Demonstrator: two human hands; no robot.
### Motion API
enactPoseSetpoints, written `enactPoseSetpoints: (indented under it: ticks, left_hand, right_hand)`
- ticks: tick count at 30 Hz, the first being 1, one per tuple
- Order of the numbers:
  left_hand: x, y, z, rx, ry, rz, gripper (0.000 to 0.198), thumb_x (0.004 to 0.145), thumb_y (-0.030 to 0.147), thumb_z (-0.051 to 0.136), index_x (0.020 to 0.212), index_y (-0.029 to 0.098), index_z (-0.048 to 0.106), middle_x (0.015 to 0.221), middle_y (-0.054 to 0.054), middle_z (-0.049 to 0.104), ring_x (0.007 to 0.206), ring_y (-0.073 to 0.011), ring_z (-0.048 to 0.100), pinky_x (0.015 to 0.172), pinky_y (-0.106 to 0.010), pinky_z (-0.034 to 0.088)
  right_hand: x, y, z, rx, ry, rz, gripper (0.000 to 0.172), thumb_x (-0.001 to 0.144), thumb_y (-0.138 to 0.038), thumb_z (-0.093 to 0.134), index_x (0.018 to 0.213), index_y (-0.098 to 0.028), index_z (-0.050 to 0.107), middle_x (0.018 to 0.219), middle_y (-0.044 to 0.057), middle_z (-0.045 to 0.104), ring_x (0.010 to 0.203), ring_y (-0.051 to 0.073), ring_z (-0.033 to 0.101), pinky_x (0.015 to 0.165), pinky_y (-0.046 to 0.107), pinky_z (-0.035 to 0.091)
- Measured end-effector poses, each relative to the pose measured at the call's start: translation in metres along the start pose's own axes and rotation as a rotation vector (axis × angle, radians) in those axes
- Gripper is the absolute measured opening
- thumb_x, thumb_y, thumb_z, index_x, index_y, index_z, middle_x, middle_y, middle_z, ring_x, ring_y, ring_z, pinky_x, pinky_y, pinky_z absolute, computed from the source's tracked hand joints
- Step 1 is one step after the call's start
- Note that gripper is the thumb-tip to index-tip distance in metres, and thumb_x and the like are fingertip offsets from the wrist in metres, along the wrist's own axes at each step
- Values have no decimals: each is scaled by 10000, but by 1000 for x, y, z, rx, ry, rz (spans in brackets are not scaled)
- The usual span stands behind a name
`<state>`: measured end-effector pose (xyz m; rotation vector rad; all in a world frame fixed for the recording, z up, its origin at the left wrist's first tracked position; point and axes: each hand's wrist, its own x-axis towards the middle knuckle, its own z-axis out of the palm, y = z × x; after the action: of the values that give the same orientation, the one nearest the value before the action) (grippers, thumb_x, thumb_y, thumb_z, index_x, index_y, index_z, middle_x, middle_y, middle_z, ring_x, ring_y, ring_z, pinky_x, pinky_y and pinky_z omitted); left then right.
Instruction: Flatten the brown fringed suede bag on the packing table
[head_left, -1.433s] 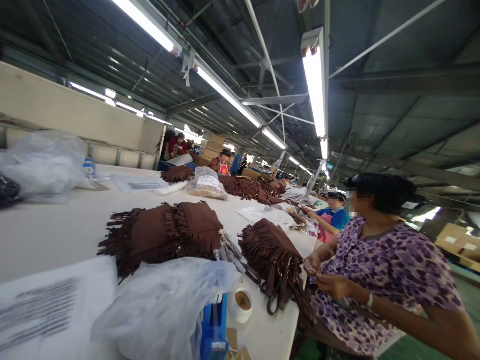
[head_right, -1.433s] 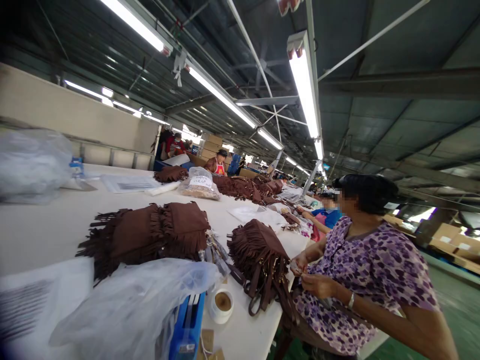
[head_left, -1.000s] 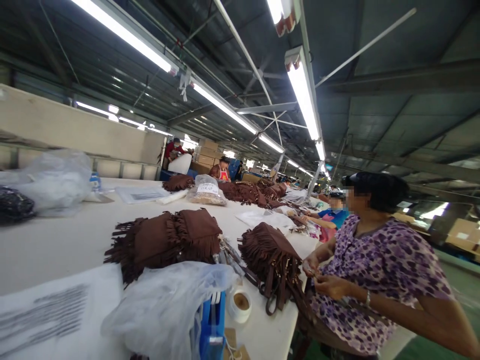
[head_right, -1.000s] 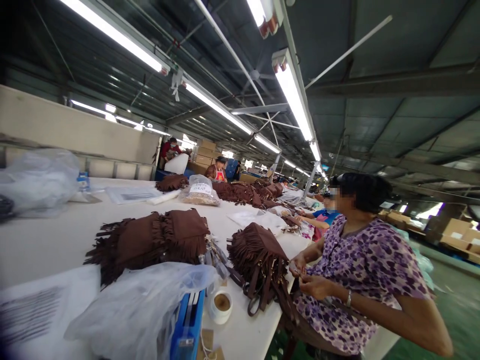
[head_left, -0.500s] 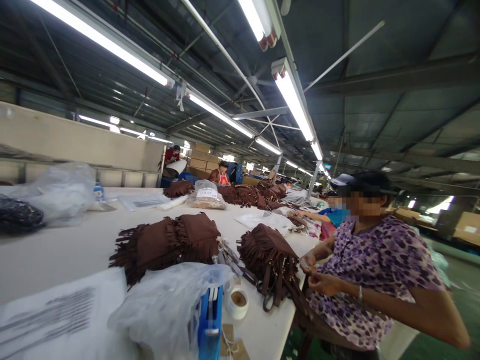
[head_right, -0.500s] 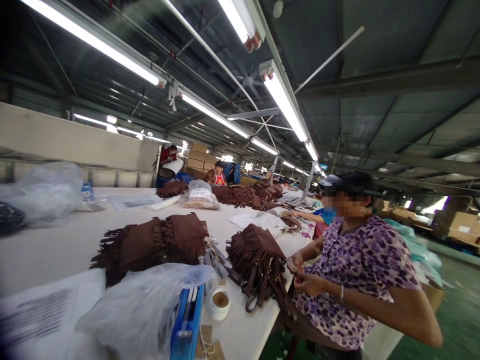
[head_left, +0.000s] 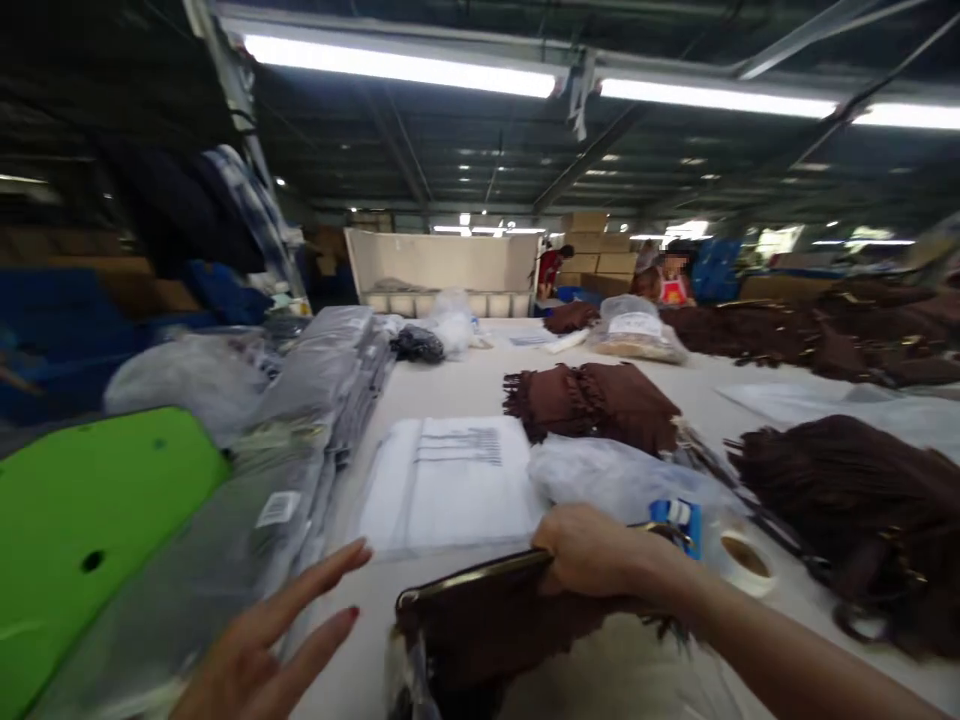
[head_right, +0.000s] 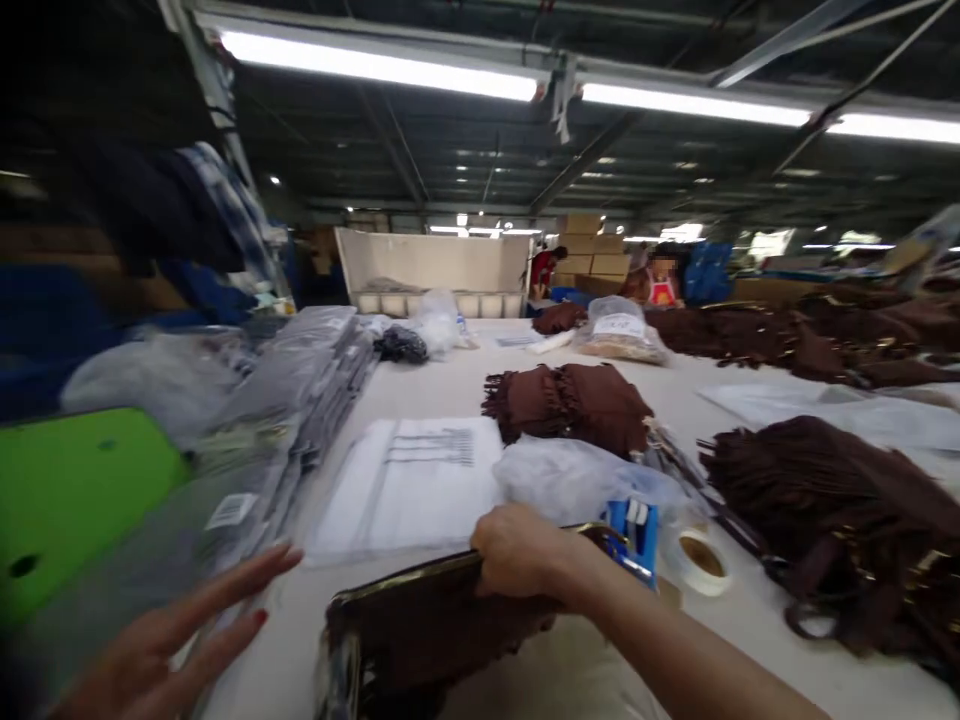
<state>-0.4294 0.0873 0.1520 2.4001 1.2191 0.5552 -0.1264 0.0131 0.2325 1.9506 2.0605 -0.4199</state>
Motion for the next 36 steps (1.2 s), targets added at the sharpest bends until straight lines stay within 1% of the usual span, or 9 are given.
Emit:
enactPoseSetpoints:
  ticks: [2, 4, 7, 11, 14, 17, 23, 29, 36]
  left_hand:
    - [2, 29, -12, -5, -149, 60, 619, 762, 540, 514, 1334, 351, 371, 1391, 36, 442, 1257, -235, 420, 1045, -348, 364]
    - [18, 60, -3, 77, -260, 87, 770, 651, 420, 659, 1349, 274, 369, 1381, -29, 458, 1255, -257, 411, 1063, -363, 319]
    - [44, 82, 20, 186, -367, 53, 568, 640, 332, 655, 1188, 235, 543, 1132, -58, 648, 1040, -253, 577, 880, -334, 437]
    - [61, 75, 34, 238, -416, 12, 116, 652, 274, 614, 753, 230, 648, 787, -17, 688, 809, -220, 624, 672, -277, 423]
    - [68, 71, 30, 232, -431, 13, 79, 624, 255, 620, 692, 216, 629, 732, -18, 656, 767, -218, 603, 638, -276, 393]
    - [75, 71, 20, 202, -478, 24, 67, 588, 219, 631, 649, 200, 612, 654, 1, 602, 700, -198, 576, 591, -260, 366]
    - [95, 61, -14, 76, -620, 83, 232, 520, 93, 607, 731, 189, 623, 643, 79, 554, 661, -121, 536, 534, -181, 356]
    - [102, 59, -45, 110, -575, 98, 230, 556, 54, 577, 746, 165, 643, 608, 72, 542, 617, -103, 494, 548, -182, 338]
    - [89, 55, -18, 133, -571, 80, 411, 520, 153, 717, 925, 177, 651, 719, 37, 651, 671, -148, 570, 538, -198, 366]
  right_hand:
    - [5, -1, -2, 14, 6, -16, 259, 682, -348, 661, 860, -168, 717, 765, 81, 703, 735, 222, 650, 547, 244, 386]
    - [8, -5, -2, 25, 12, -23, 234, 665, -340, 669, 826, -177, 720, 729, 63, 698, 691, 206, 641, 517, 238, 358]
    - [10, -5, 1, 42, 18, -27, 230, 663, -353, 666, 818, -191, 716, 726, 46, 694, 677, 189, 630, 510, 233, 341]
    - [7, 14, 11, 51, 27, -9, 291, 609, -372, 703, 851, -210, 704, 776, 42, 693, 733, 210, 629, 552, 245, 353]
    - [0, 36, 22, 52, 36, 43, 279, 560, -278, 724, 830, -211, 700, 781, 48, 690, 771, 234, 629, 578, 254, 356]
    - [-7, 51, 29, 87, 61, 57, 140, 653, -216, 640, 782, -213, 695, 730, 29, 679, 744, 191, 622, 583, 237, 343]
    - [-14, 54, 11, 104, 143, 62, 96, 728, -235, 574, 713, -198, 661, 664, 20, 636, 670, 169, 574, 564, 251, 292]
    - [-17, 57, -13, 83, 197, 76, 114, 753, -223, 554, 672, -195, 629, 638, 25, 599, 667, 174, 557, 585, 257, 304]
    - [-10, 45, -15, 30, 203, 71, 147, 759, -237, 527, 660, -194, 627, 599, 4, 560, 606, 138, 511, 549, 241, 261]
